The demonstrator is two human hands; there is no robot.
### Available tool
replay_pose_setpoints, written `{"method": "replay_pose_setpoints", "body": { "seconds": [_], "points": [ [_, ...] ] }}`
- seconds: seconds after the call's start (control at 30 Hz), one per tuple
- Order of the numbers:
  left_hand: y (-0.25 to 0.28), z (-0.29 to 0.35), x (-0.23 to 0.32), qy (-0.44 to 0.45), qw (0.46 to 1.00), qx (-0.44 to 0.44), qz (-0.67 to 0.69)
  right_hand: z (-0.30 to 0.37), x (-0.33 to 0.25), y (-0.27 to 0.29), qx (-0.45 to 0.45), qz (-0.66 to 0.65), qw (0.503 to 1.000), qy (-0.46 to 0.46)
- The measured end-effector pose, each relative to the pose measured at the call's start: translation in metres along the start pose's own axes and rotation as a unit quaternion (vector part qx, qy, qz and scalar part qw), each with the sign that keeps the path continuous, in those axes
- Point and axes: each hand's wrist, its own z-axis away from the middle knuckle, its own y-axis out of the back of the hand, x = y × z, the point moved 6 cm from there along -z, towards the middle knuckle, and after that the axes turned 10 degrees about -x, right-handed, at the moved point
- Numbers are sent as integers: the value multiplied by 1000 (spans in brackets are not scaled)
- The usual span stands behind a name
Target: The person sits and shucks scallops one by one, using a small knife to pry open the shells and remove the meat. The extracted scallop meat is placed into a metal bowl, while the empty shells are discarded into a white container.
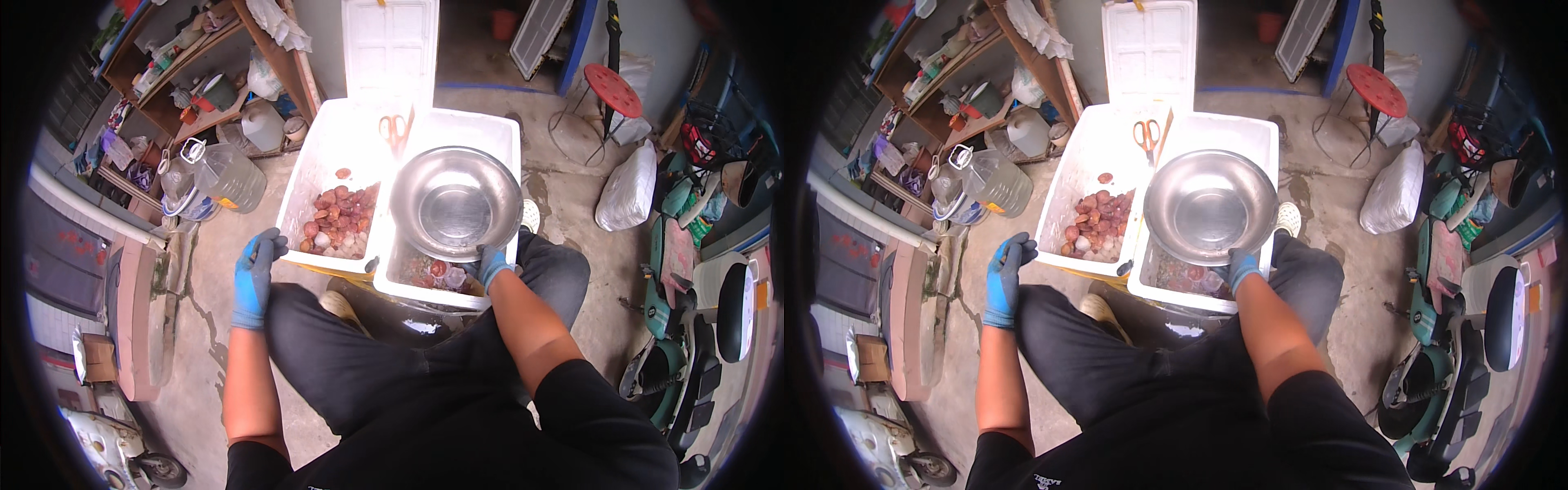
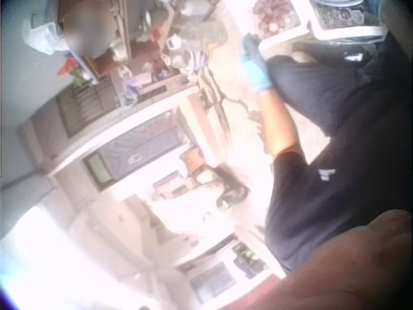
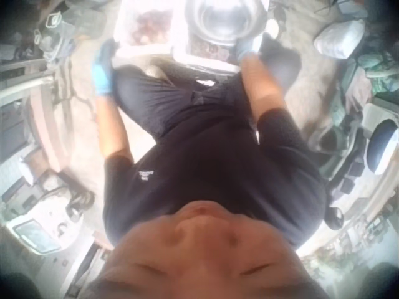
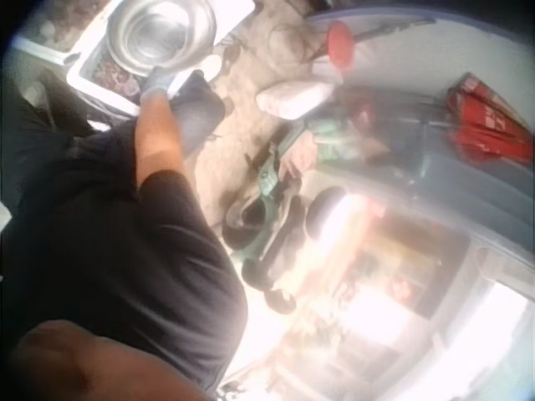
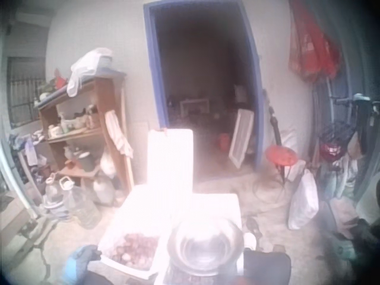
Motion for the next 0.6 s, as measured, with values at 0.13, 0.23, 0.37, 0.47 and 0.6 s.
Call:
{"method": "replay_pose_setpoints", "body": {
  "seconds": [0.13,0.23,0.37,0.47,0.6],
  "points": [
    [-30,-37,8,-10,999,-43,3,-19,10,10,23,-14,1000,-12],
    [-69,-77,-21,7,992,-124,12,-12,6,6,17,21,1000,16],
    [-120,-121,-92,9,940,-212,-266,29,-7,3,25,96,995,-4],
    [-170,-126,-150,19,840,-351,-414,50,-19,10,39,101,994,-19],
    [-213,-105,-195,72,749,-369,-546,24,-13,9,45,13,995,-86]
  ]
}}
